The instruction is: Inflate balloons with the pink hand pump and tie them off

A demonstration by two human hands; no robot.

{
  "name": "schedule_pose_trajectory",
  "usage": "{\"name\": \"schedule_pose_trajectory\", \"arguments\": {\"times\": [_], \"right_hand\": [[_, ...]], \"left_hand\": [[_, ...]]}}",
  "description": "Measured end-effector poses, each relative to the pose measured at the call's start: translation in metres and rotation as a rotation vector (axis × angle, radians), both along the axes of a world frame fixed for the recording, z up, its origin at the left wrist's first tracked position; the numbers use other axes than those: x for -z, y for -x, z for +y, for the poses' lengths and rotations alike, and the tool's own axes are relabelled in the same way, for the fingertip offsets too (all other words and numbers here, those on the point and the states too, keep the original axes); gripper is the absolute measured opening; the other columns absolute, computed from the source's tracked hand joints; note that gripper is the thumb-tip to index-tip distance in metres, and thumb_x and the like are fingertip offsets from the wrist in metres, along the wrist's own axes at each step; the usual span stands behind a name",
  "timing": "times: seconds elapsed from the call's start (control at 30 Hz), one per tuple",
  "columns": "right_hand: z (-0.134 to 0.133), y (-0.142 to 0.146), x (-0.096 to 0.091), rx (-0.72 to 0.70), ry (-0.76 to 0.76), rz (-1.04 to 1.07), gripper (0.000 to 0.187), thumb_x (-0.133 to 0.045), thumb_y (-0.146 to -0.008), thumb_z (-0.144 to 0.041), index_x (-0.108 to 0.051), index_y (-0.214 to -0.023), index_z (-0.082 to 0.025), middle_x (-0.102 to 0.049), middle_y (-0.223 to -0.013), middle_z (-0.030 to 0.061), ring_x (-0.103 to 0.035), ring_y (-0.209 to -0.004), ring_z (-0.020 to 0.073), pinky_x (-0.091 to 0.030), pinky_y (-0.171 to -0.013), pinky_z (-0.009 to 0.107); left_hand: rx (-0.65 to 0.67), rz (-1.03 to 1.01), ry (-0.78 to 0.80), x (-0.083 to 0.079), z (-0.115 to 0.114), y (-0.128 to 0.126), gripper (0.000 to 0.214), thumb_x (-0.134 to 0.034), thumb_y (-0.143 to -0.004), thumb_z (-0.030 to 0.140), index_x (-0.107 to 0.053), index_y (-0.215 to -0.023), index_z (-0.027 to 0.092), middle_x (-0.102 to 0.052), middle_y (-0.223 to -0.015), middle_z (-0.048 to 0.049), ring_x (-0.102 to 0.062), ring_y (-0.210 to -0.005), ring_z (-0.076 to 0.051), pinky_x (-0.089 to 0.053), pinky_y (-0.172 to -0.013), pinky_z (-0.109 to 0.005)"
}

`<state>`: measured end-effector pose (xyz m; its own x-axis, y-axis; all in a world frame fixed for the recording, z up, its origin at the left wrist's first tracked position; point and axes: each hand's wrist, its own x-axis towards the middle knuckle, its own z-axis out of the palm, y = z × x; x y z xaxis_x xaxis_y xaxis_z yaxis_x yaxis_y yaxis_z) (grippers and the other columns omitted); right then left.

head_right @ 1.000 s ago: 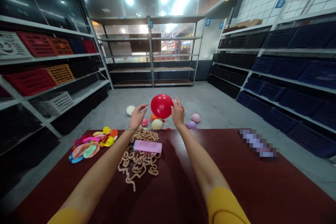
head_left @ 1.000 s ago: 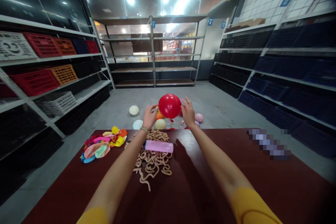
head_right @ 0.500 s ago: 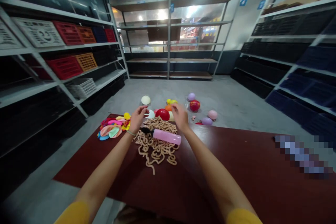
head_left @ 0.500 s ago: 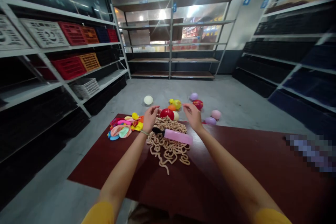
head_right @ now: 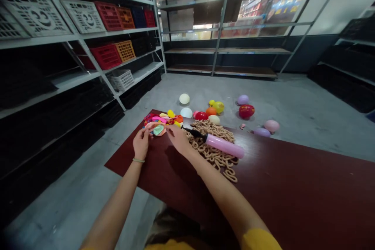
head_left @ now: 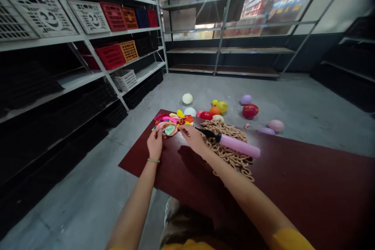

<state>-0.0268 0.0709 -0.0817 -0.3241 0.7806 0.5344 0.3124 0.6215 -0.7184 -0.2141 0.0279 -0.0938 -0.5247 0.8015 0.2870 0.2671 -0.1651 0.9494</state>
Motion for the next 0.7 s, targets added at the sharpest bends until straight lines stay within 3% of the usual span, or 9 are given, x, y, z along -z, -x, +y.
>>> {"name": "schedule_pose_trajectory", "arguments": {"times": [0.1,0.2,0.3,0.43,0.57,0.7], "right_hand": [[0.011,0.037,0.014,0.016,0.017,-0.015,0.029,-0.051,-0.092,-0.016,-0.068,-0.114,-0.023,-0.069,-0.110,0.0071,-0.064,-0.102,0.0211,-0.050,-0.093,0.036],[0.027,0.061,0.026,0.087,0.028,-0.031,0.033,-0.049,-0.091,-0.013,-0.067,-0.117,-0.021,-0.063,-0.119,0.0108,-0.057,-0.112,0.0243,-0.045,-0.100,0.040],[0.041,0.072,0.038,0.184,0.053,-0.054,0.030,-0.050,-0.089,-0.014,-0.068,-0.113,-0.018,-0.062,-0.117,0.0139,-0.054,-0.111,0.0279,-0.043,-0.099,0.044],[0.047,0.071,0.047,0.252,0.079,-0.103,0.018,-0.053,-0.088,-0.016,-0.069,-0.096,-0.017,-0.063,-0.101,0.0115,-0.054,-0.096,0.0274,-0.045,-0.090,0.044],[0.040,0.065,0.040,0.266,0.073,-0.139,0.012,-0.056,-0.087,-0.018,-0.067,-0.091,-0.019,-0.062,-0.100,0.0098,-0.053,-0.097,0.0264,-0.044,-0.090,0.041],[0.030,0.057,0.017,0.225,0.061,-0.188,0.009,-0.056,-0.086,-0.016,-0.065,-0.087,-0.020,-0.064,-0.102,0.0105,-0.052,-0.105,0.0281,-0.041,-0.095,0.043]], "left_hand": [[-0.093,-0.041,0.040,0.005,-0.001,0.007,0.025,-0.057,-0.091,0.039,-0.068,-0.097,0.017,-0.065,-0.069,-0.0006,-0.062,-0.059,-0.015,-0.051,-0.063,-0.027],[-0.087,-0.074,0.074,0.006,0.003,0.006,0.024,-0.057,-0.091,0.038,-0.068,-0.098,0.017,-0.066,-0.069,-0.0009,-0.062,-0.059,-0.014,-0.051,-0.062,-0.026],[-0.071,-0.120,0.078,0.005,0.005,0.005,0.025,-0.056,-0.092,0.037,-0.069,-0.099,0.017,-0.066,-0.072,-0.0015,-0.063,-0.060,-0.014,-0.051,-0.063,-0.027],[-0.086,-0.164,0.063,0.008,0.007,0.008,0.025,-0.055,-0.092,0.038,-0.068,-0.099,0.018,-0.066,-0.072,-0.0019,-0.062,-0.059,-0.014,-0.051,-0.061,-0.027],[-0.067,-0.162,0.056,0.011,0.009,0.008,0.026,-0.055,-0.092,0.039,-0.068,-0.098,0.018,-0.065,-0.072,-0.0017,-0.062,-0.059,-0.015,-0.051,-0.061,-0.027],[-0.081,-0.141,0.062,0.009,0.006,0.006,0.026,-0.055,-0.092,0.039,-0.068,-0.100,0.018,-0.067,-0.073,-0.0024,-0.063,-0.062,-0.015,-0.052,-0.063,-0.028]]}}
